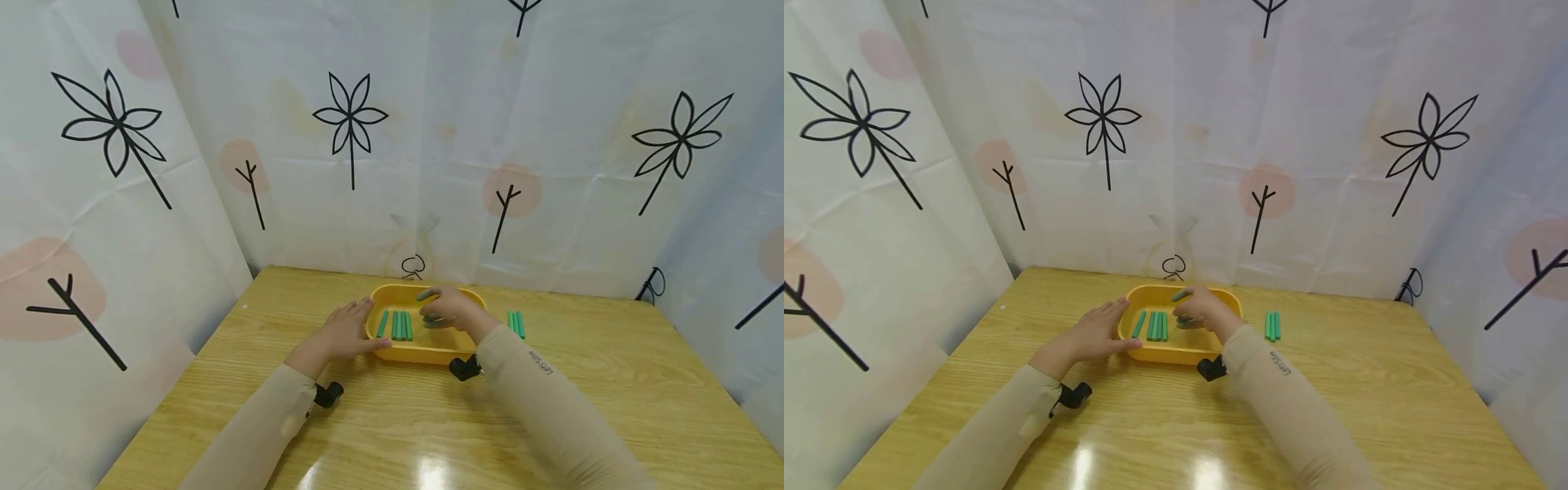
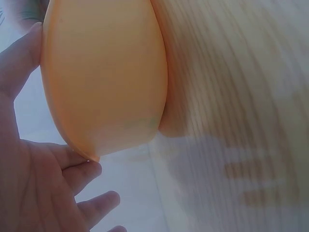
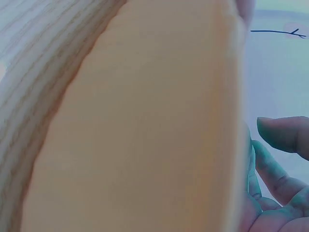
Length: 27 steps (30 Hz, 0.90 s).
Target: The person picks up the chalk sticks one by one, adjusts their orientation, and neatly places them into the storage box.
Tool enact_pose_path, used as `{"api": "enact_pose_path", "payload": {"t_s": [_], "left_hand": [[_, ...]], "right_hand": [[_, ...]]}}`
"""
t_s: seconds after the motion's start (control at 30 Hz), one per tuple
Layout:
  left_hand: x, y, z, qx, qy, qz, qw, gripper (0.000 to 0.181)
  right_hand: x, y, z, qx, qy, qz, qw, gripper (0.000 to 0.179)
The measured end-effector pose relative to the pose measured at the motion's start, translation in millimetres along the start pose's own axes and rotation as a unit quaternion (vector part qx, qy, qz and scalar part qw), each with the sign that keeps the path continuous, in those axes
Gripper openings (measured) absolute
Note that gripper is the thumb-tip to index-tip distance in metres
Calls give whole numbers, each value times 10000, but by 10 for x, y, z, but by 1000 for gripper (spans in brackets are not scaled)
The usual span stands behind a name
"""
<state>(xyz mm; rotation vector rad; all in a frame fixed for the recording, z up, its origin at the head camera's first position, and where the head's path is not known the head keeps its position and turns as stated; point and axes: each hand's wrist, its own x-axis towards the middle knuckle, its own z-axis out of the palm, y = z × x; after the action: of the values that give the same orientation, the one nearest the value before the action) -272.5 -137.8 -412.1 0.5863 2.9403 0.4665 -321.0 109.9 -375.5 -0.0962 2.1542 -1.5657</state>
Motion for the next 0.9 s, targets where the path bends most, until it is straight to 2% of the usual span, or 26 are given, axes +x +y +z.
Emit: {"api": "enact_pose_path", "payload": {"t_s": [0.4,0.7,0.9], "left_hand": [[-2,-13,16,19,20,43,10000,106],[-15,2,1,19,-8,64,10000,105],[-16,9,-4,29,-22,85,10000,104]], "right_hand": [[-160,-133,-229,-250,20,-248,9994,44],[-317,-213,-542,-662,10,-343,9972,44],[-434,-155,-746,-818,70,-450,9956,43]]}}
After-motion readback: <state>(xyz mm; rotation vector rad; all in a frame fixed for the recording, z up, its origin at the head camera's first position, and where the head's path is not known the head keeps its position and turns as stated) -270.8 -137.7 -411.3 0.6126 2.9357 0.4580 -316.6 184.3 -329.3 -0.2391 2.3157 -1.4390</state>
